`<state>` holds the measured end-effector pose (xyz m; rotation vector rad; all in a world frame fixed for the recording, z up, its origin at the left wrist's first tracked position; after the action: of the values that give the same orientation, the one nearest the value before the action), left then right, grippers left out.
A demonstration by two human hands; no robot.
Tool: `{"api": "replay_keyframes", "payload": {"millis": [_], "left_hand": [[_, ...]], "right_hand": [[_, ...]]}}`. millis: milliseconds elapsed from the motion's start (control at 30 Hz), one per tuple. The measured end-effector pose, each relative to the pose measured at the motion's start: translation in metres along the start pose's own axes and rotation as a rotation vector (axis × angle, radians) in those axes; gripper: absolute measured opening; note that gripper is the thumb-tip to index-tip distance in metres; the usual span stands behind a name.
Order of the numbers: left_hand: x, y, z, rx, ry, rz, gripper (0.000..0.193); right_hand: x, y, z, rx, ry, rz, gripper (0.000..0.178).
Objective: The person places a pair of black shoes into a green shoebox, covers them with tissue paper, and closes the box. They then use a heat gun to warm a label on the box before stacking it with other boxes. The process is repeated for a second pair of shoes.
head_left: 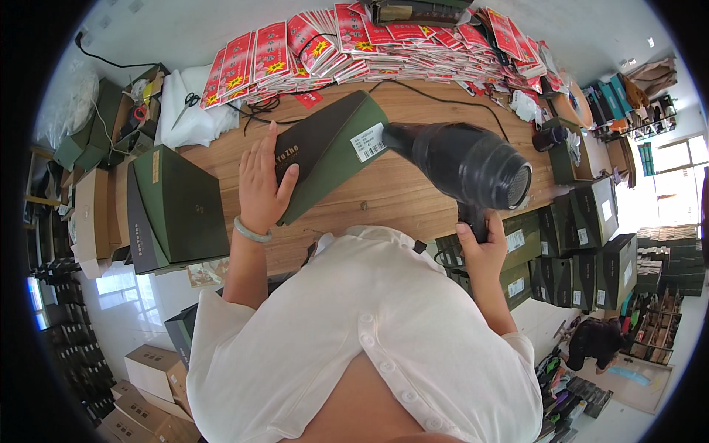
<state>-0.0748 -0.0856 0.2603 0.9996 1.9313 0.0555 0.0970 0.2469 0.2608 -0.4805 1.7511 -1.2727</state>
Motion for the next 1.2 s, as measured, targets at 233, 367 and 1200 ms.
{"api": "replay_keyframes", "payload": {"millis": [233,367,1200], "left_hand": [[-0.001,0.002,0.000,0.019,0.010,-0.024,0.064],[-0.001,0.002,0.001,0.024,0.022,-0.014,0.064],[-0.001,-0.002,0.000,0.019,0.018,-0.013,0.063]], "right_hand": [[0.006,-0.013,-0.012,-0.067,0.011,0.054,0.039],[0.010,-0.010,-0.013,-0.011,-0.005,0.018,0.040],[0.018,-0.014,-0.008,0.038,-0.158,0.121,0.054]]}}
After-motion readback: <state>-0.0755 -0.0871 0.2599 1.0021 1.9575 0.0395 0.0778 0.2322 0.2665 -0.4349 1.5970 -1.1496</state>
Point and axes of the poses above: each hand's wrist, its own z-axis away from the middle knuckle, its own x-axis out of the palm, y = z × x, the point moved 9 cm from there along -z, towards the middle knuckle, and after that the axes turned 2 degrees about z, right-handed, at the moved point
